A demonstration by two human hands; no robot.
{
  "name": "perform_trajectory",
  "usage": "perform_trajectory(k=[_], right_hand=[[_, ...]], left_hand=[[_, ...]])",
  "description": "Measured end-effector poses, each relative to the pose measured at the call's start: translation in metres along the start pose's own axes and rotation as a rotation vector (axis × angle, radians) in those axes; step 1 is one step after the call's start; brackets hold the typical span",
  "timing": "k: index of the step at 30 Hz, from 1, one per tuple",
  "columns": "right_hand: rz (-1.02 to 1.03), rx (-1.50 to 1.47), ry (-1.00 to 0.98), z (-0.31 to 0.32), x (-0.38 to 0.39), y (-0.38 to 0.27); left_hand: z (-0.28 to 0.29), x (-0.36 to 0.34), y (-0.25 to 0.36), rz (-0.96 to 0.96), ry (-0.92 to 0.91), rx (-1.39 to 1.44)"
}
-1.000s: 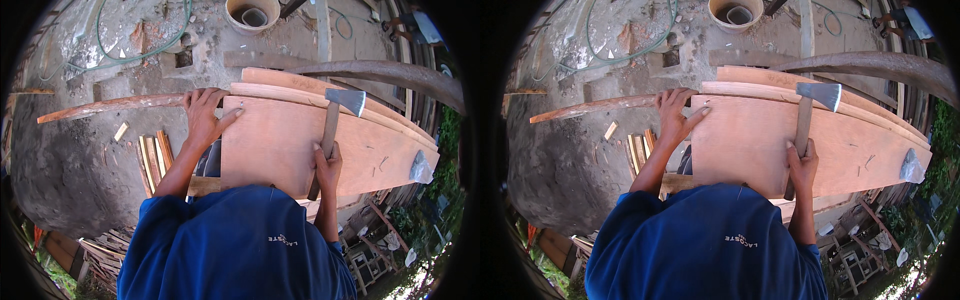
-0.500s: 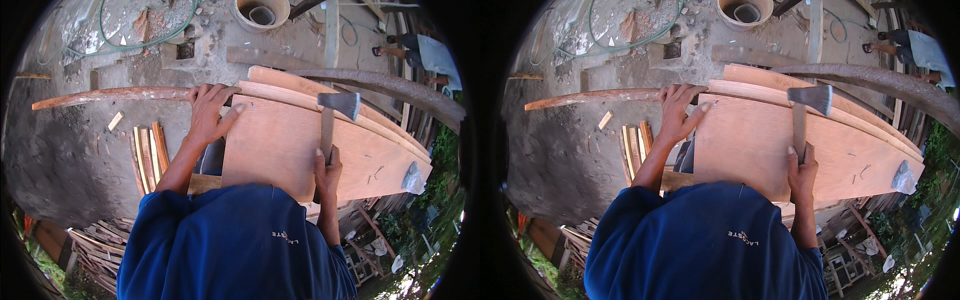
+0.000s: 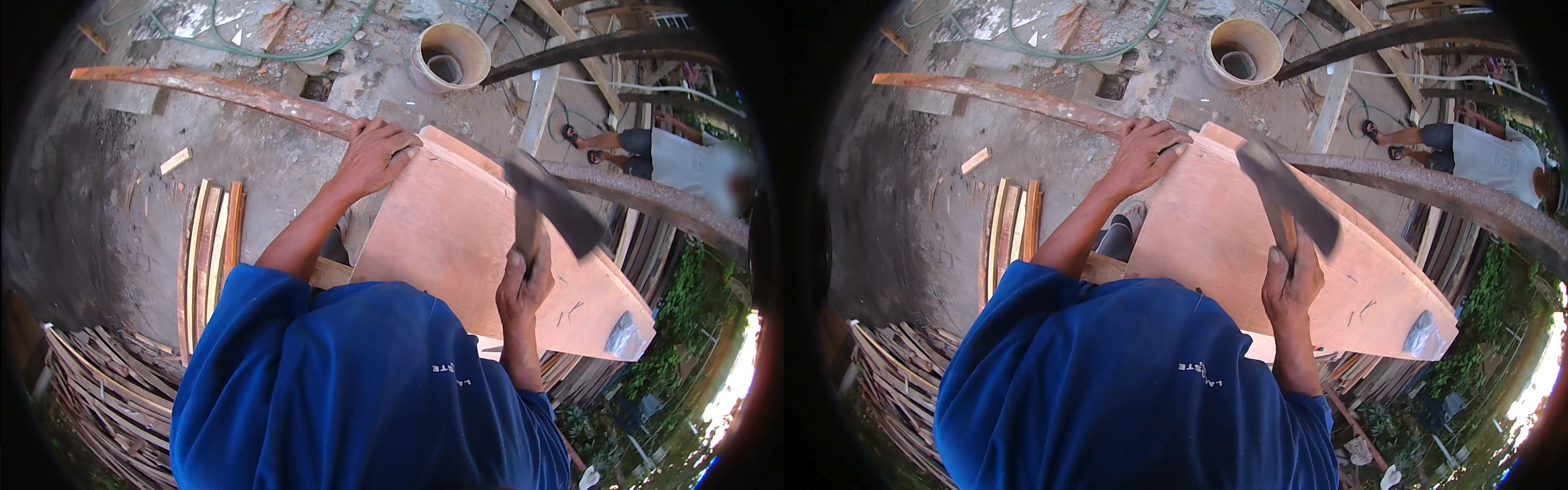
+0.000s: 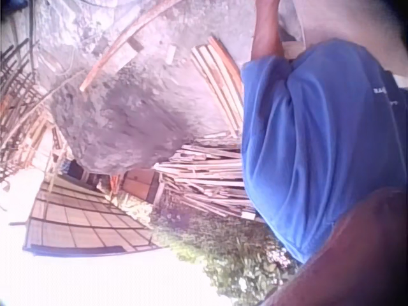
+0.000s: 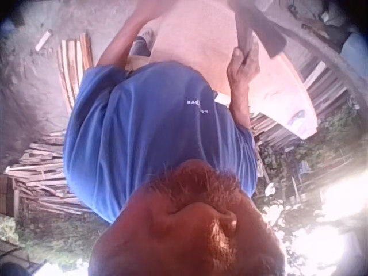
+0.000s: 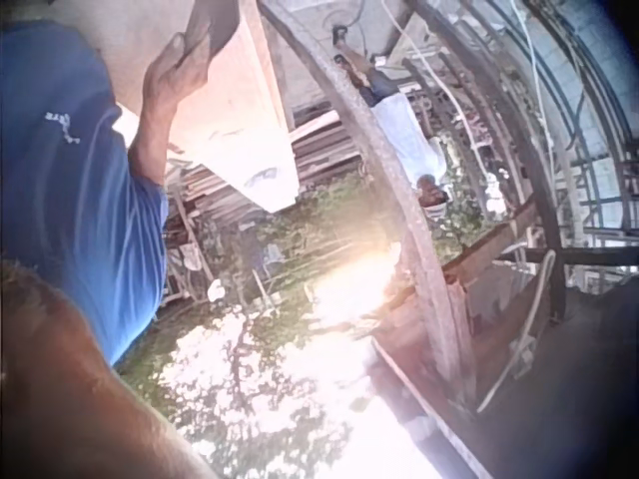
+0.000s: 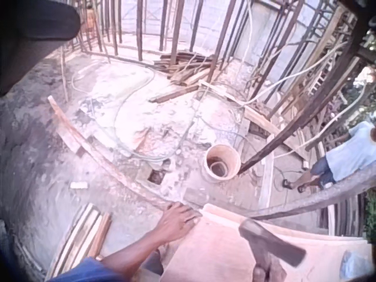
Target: The person builds a wooden structure by positioning curved plywood panels and hammering nails through them into a wooden frame, periodically retrieving more nails from a plastic bag.
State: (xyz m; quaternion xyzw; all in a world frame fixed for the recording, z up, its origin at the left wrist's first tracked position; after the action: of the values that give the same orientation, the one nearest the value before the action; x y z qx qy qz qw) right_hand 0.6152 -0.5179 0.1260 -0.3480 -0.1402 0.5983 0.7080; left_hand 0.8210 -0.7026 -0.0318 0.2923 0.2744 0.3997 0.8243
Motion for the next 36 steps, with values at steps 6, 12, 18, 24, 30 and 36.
perform_trajectory(k=[6,12,18,24,30,36], right_hand=[[-0.231,0.304,-0.309,-0.055,0.007,0.038],[-0.097,-0.285,0.155,0.012,0.008,0.01],[-0.311,0.361,-0.371,-0.042,-0.006,0.024],[0.038,-0.107,0.163,0.012,0.005,0.007],[-0.056,0.335,-0.218,-0.043,-0.008,0.023],[0.228,0.267,-0.062,-0.038,0.008,-0.002]], left_hand=[[-0.003,-0.001,-0.002,-0.033,0.018,-0.026],[-0.002,0.003,-0.004,-0.001,-0.041,-0.025],[-0.004,-0.003,-0.005,-0.026,-0.053,-0.061],[-0.008,0.0,-0.005,-0.028,-0.042,-0.083],[-0.011,-0.004,-0.013,-0.038,-0.04,-0.142],[-0.002,-0.005,-0.001,-0.003,-0.051,-0.013]])
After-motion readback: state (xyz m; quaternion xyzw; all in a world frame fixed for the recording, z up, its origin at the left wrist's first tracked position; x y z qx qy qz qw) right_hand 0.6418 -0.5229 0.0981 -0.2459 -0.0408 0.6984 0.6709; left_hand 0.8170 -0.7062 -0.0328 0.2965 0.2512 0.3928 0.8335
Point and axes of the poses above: each hand's wrist, its own x-axis away from the middle knuckle, its own z-axis out of the back of the hand, y = z × x, the point moved 8 cm from there along -x, towards the middle knuckle, and after that the axes turned 2 degrees about -x, right-handed, at the moved point
